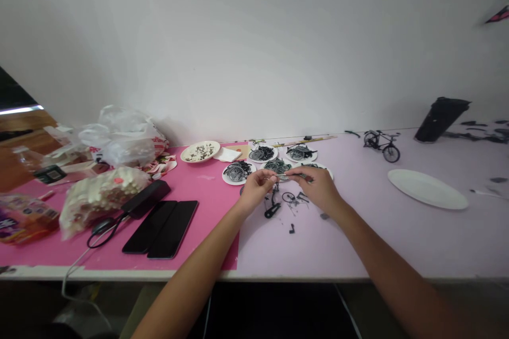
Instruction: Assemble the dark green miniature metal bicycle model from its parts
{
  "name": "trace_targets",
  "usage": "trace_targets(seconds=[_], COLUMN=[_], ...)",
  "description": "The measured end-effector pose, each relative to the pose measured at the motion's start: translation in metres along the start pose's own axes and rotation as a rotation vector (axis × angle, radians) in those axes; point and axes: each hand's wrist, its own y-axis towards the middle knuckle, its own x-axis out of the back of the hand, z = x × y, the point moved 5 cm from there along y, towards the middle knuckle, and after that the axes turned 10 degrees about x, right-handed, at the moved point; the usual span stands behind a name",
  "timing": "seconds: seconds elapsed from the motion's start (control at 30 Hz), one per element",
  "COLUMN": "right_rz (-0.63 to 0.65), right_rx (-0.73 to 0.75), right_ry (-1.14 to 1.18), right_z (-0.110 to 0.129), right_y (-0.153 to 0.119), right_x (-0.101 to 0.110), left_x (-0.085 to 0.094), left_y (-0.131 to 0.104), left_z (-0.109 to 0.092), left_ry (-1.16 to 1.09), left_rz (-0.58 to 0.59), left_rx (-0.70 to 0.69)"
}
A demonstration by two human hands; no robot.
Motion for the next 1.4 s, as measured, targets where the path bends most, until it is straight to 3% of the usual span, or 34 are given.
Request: trace_targets(seconds=[0.2,1.4], right_rz=[-0.026,-0.023], right_rx=[0.100,0.122], right_ry=[0.043,-0.036], right_z=[0.000,0.003], right_y=[-0.001,-0.001], right_x=[0.000,0.001], left_x=[0.001,-0.002], left_y=[-0.003,-0.007], left_z=[-0.003,-0.007], left_ry=[0.005,-0.008], left_rz=[-0.021,0.014], left_rx=[0.009,0.028])
